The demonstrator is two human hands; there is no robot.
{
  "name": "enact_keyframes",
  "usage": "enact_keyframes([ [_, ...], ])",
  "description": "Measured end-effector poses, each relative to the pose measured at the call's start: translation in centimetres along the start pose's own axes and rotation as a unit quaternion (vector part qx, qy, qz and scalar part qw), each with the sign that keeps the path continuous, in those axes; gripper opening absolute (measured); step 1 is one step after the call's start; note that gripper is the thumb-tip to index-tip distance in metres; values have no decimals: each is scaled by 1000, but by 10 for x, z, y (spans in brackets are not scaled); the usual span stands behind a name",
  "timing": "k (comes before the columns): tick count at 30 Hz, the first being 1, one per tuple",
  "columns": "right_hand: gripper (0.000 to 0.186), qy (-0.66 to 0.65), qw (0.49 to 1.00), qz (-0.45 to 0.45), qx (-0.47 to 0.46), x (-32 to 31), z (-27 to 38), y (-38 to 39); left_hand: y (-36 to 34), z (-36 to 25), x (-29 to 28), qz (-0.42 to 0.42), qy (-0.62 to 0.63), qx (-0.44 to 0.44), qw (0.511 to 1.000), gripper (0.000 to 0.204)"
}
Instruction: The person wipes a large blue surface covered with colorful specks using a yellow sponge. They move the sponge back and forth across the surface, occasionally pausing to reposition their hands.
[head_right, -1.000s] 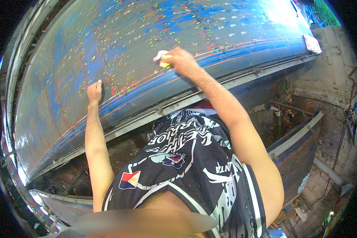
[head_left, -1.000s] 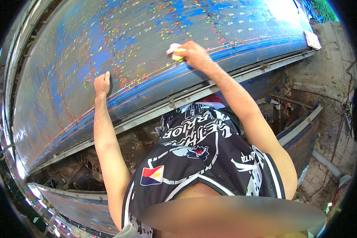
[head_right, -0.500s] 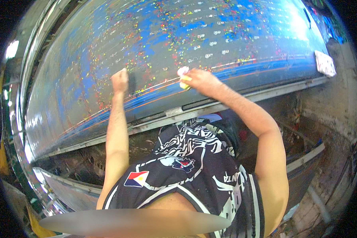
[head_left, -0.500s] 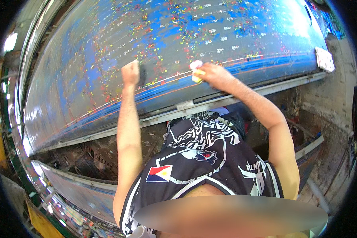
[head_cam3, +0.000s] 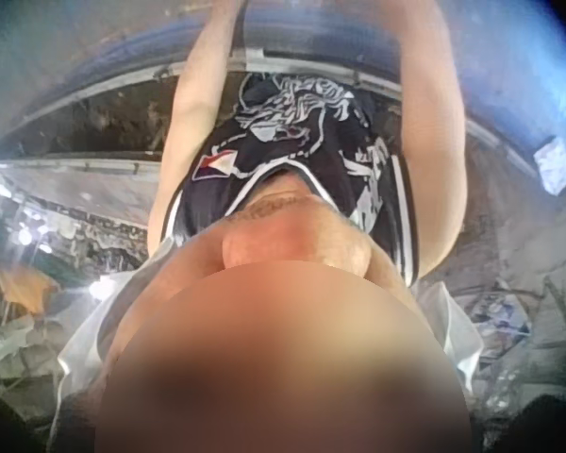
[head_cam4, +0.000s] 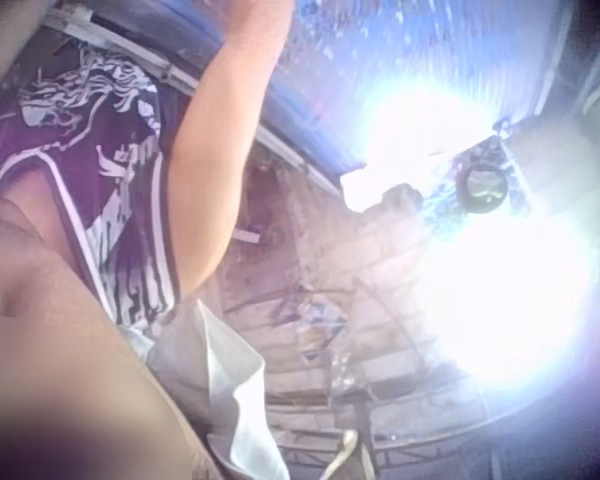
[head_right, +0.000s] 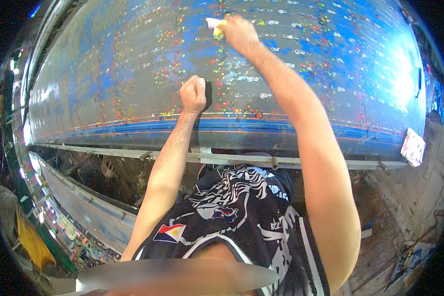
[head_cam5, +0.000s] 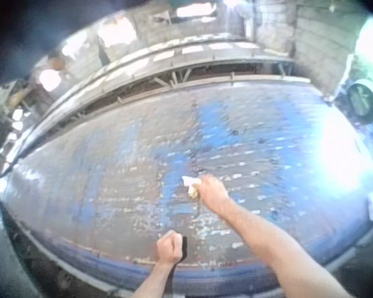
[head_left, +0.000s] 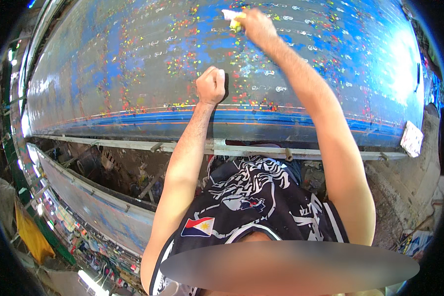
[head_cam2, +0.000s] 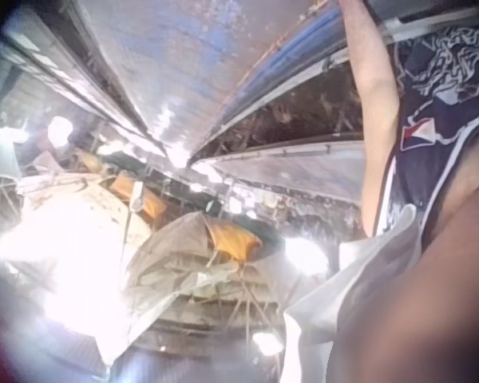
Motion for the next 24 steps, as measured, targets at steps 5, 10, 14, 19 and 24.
enact_keyframes([
  [5,16,32,991,94,93,66,-87,-117,-1,1,9,31,-41,-7,999,32],
  [10,15,-28,995,4,92,87,-133,-191,-3,4,13,38,-53,0,998,33],
  [14,15,-22,994,-99,32,80,-115,-187,-2,7,15,46,-53,-21,997,30],
  [19,23,6,998,-40,38,74,-45,-124,-3,4,14,50,-62,-19,997,33],
  [24,33,-54,996,-31,-61,7,47,-8,-2,4,9,41,-22,-21,999,38],
])
Point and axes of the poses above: each hand's wrist, its own y-axis away from the middle knuckle, its own x-axis out of the palm, z = x × y, the point moved 10 cm from there along -y, towards the middle knuckle, and after that the axes turned 13 degrees about y, right-handed, at the moved point
